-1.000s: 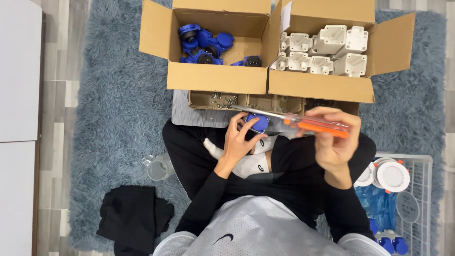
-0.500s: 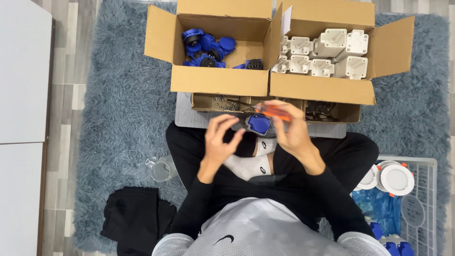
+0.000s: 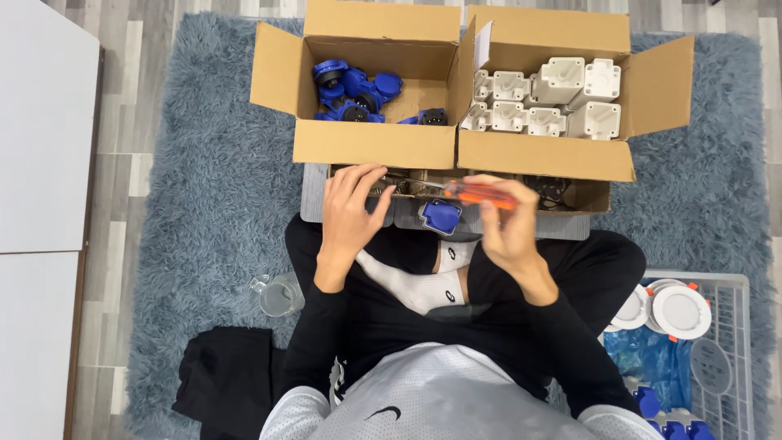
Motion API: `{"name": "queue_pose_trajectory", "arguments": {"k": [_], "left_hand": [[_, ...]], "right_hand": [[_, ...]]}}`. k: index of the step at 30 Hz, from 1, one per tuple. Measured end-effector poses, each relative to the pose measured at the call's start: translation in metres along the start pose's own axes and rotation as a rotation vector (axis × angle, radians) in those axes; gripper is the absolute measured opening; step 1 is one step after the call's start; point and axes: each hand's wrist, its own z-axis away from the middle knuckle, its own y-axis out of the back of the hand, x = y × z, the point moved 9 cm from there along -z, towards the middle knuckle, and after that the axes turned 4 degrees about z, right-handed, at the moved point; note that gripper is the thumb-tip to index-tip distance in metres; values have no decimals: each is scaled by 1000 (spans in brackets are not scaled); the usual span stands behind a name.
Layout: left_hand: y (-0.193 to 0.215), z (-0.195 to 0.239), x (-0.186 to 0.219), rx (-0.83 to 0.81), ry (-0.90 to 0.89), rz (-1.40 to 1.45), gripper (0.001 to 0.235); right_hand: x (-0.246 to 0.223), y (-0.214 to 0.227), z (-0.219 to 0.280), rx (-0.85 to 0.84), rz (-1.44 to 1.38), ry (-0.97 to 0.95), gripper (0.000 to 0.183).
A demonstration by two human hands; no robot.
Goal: Assembling and inspecting small electrical components using a screwdriver while sitting on the floor.
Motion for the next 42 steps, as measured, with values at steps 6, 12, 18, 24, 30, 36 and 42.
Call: {"name": "queue_pose_trajectory", "arguments": {"k": [6,12,18,24,30,36,42], "left_hand": [[-7,-2,-4,-26,-17,5,30],[-6,0,-8,-35,75,228,23],[-2,-2,-12,1,86,302,18],[5,2,-12,93,146,455,21],[-13,25,-28,188,369,889,12],[-38,47,-46,232,581,1146,10],[-64,73,-62,256,717,1345,14]], "right_hand": [[-1,33,5,112,-168,-45,22],[10,45,13,183,-312,-106,23],[18,50,16,213,-355,-132,24],[30,62,22,281,-415,-177,23],[35,66,28,313,-467,-192,24],[37,65,35,309,-478,-184,24],[26,60,34,261,-476,-147,26]]}}
